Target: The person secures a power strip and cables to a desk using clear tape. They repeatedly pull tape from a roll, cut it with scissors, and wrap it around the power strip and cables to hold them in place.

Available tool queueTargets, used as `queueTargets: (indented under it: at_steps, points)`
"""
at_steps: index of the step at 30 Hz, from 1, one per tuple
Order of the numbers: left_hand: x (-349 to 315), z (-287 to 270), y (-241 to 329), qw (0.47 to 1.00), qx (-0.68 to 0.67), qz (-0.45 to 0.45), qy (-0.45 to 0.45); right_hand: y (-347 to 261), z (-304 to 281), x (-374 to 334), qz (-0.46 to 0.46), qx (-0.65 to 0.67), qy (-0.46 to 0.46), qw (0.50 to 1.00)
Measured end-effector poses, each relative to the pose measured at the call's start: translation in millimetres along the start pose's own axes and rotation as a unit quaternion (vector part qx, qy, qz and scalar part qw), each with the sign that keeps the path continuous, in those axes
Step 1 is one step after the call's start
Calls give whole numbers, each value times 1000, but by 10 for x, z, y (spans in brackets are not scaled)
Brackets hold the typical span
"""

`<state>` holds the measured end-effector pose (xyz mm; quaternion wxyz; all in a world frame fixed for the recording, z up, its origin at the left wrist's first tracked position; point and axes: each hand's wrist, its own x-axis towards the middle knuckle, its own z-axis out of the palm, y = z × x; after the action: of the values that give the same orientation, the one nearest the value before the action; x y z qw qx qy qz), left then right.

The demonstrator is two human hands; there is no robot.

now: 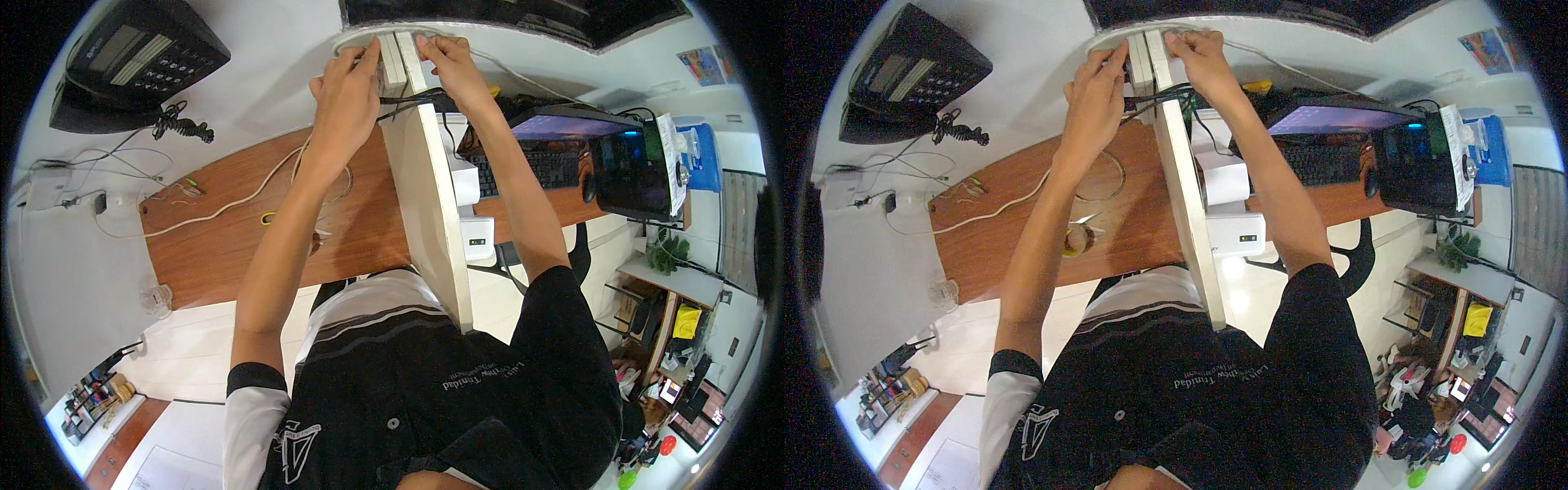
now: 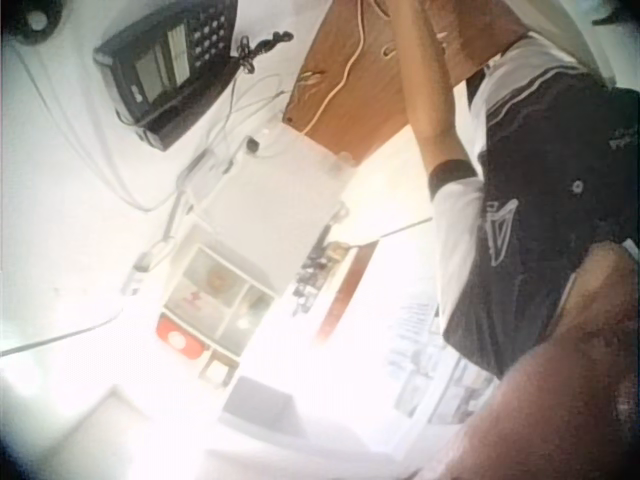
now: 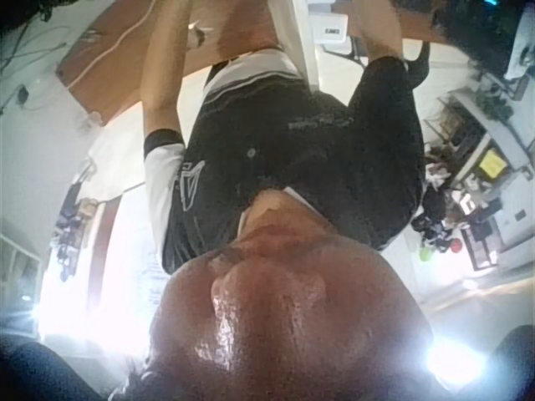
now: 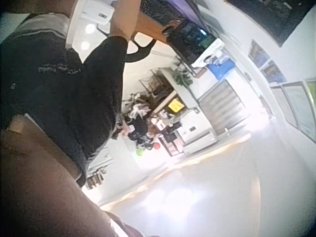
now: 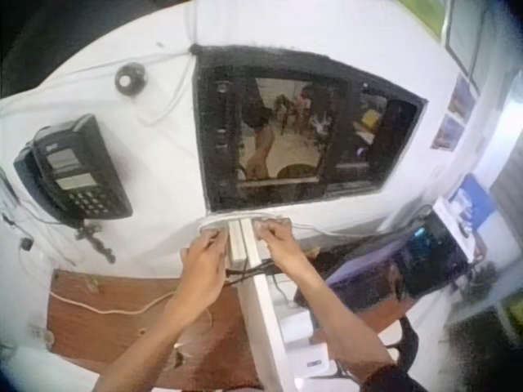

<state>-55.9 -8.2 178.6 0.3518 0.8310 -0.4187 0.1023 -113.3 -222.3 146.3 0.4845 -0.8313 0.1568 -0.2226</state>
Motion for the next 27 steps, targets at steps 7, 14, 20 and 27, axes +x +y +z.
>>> queueTargets:
  at_steps: [7,14,20,27]
  points:
    - [-24,17,48,1000,11,-9,9,75,105,-44,79,107,-23,991]
    - [19,53,55,999,-15,-47,11,-222,208,-152,168,292,-80,938]
    - [-23,133,81,994,-77,-69,32,-379,206,-226,191,309,-72,929]
    - [-80,131,37,991,-109,-68,28,-420,289,-300,295,418,-71,856]
